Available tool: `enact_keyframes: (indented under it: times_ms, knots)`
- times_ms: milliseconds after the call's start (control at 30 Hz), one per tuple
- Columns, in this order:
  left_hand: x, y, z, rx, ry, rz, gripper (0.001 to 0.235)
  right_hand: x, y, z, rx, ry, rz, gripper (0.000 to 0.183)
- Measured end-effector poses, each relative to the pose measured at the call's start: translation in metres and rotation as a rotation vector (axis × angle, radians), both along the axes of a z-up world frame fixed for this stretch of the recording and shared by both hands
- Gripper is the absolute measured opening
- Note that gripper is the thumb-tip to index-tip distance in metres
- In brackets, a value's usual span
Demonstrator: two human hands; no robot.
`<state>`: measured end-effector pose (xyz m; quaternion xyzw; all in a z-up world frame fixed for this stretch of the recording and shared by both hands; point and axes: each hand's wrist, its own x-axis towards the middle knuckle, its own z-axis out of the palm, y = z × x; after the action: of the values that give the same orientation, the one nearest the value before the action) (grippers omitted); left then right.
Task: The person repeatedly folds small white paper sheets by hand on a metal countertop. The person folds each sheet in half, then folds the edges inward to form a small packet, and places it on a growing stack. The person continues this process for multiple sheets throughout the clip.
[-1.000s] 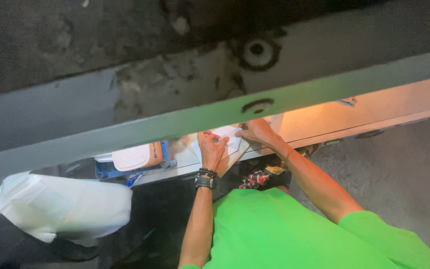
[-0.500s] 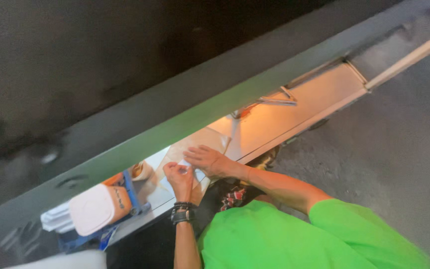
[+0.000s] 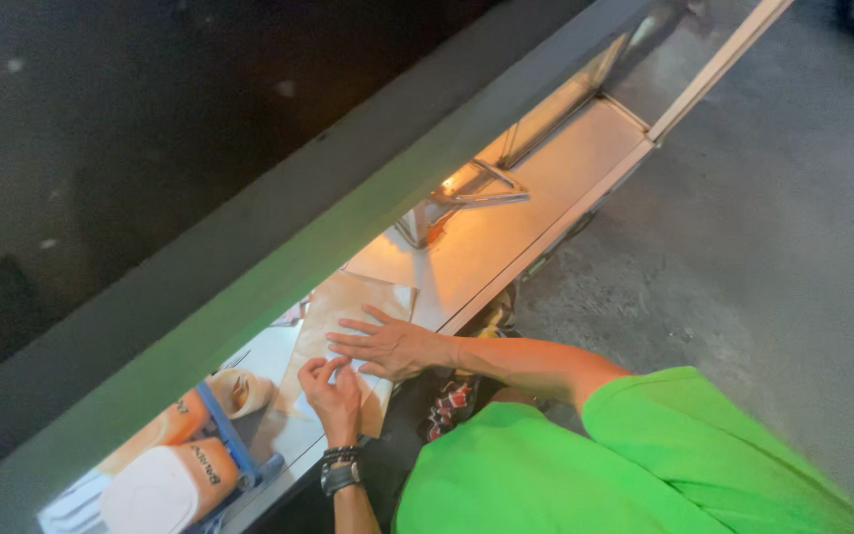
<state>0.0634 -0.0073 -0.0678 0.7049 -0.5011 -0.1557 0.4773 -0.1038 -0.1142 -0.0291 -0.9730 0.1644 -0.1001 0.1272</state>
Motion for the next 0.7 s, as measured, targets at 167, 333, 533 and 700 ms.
enact_keyframes:
  times_ms: [167, 333, 533, 700]
  knots:
    - [-0.017, -0.001, 0.021, -0.044, -0.101, 0.046, 0.038, 0.009, -0.014, -0.004, -0.175, -0.122, 0.077, 0.076]
    - [-0.035, 0.013, 0.06, 0.045, -0.248, 0.224, 0.053, 0.021, -0.022, 0.01, 0.042, 0.077, 0.124, 0.047]
    - [-0.034, 0.019, 0.066, -0.001, -0.199, 0.22, 0.021, 0.023, -0.043, 0.015, 0.42, -0.027, -0.029, 0.022]
    - [-0.011, 0.016, 0.046, -0.002, -0.03, 0.112, 0.005, 0.021, -0.044, 0.003, 0.691, -0.107, -0.137, 0.023]
